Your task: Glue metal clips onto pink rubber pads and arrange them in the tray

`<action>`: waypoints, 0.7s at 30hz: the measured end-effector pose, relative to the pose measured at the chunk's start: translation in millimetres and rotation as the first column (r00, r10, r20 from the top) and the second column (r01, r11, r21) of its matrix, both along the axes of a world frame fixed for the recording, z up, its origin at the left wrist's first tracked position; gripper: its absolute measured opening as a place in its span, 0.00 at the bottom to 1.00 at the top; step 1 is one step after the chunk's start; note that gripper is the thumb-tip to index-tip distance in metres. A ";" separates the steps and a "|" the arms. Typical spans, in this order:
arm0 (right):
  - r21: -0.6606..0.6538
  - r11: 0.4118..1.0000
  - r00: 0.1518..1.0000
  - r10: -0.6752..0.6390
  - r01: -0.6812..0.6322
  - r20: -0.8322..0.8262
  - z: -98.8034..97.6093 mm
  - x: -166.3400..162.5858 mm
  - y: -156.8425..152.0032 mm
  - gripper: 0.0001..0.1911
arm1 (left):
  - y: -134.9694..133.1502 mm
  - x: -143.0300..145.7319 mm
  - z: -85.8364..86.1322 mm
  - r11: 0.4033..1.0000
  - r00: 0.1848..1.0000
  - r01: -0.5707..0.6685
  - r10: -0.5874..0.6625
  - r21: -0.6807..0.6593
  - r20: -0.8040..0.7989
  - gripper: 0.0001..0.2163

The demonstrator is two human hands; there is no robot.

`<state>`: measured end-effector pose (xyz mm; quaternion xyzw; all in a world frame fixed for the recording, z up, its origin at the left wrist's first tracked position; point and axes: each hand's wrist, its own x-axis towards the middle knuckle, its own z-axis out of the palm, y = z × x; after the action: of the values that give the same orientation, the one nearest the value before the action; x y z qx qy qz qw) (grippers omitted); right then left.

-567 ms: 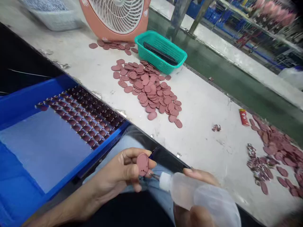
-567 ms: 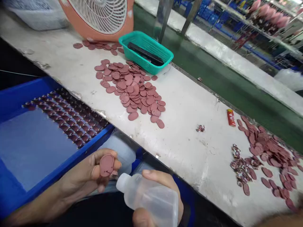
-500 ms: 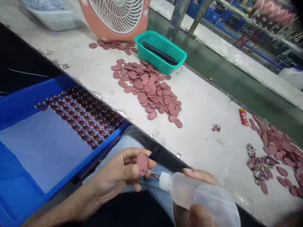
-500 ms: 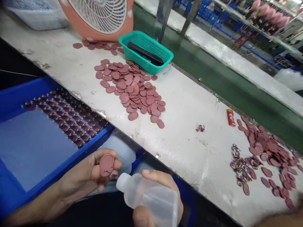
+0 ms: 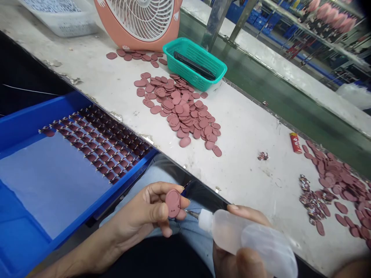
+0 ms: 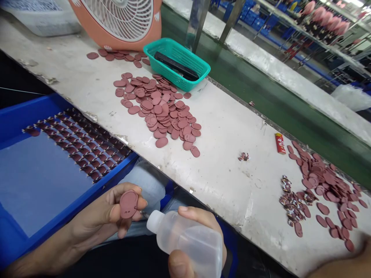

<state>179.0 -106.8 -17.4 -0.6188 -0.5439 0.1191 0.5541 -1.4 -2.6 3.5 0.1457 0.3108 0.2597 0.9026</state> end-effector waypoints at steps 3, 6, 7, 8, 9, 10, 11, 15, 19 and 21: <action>0.038 0.997 0.997 -0.072 0.073 -0.030 13.5 -4.0 12.6 0.19 | -0.4 0.2 1.4 1.000 1.000 -0.005 0.005 -0.003 -0.018 0.17; -0.005 0.997 0.996 -0.073 0.073 -0.051 17.1 -4.2 13.6 0.19 | -0.5 0.2 2.4 1.000 1.000 -0.008 0.008 -0.009 -0.026 0.17; -0.017 0.997 0.996 -0.070 0.069 -0.064 16.6 -4.2 12.4 0.19 | -0.6 0.3 2.4 1.000 1.000 -0.010 0.009 -0.011 -0.030 0.17; -0.023 0.998 0.994 -0.066 0.065 -0.085 15.7 -4.4 11.1 0.18 | -0.7 0.5 2.2 1.000 0.999 -0.013 0.013 -0.013 -0.036 0.17; -0.026 0.998 0.991 -0.061 0.059 -0.119 14.8 -4.9 9.8 0.18 | -1.0 0.8 2.0 1.000 0.999 -0.018 0.017 -0.014 -0.043 0.17; -0.030 0.998 0.982 -0.055 0.050 -0.178 14.4 -5.5 8.9 0.17 | -1.3 1.2 1.8 1.000 0.998 -0.025 0.025 -0.014 -0.052 0.18; -0.044 0.998 0.961 -0.044 0.033 -0.273 14.7 -6.1 8.6 0.17 | -1.8 1.7 1.8 0.999 0.998 -0.035 0.034 -0.013 -0.061 0.18; -0.105 0.986 0.602 -0.006 -0.130 -0.799 24.6 -1.0 18.5 0.30 | -4.4 3.1 4.5 0.994 0.985 -0.109 0.107 -0.009 -0.132 0.19; -0.050 0.983 0.313 0.008 -0.176 -0.950 35.8 20.8 50.2 0.31 | -6.1 -0.7 1.1 0.973 0.937 -0.230 0.229 0.028 -0.263 0.20; -0.082 0.977 0.493 0.026 -0.195 -0.869 33.6 34.9 70.7 0.21 | -4.1 -4.4 -9.0 0.962 0.919 -0.269 0.271 0.047 -0.286 0.21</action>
<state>213.9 -36.2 16.2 -0.4848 -0.2207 0.4929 0.6880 -5.9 -6.7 -5.5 0.1409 0.4557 0.3584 0.8025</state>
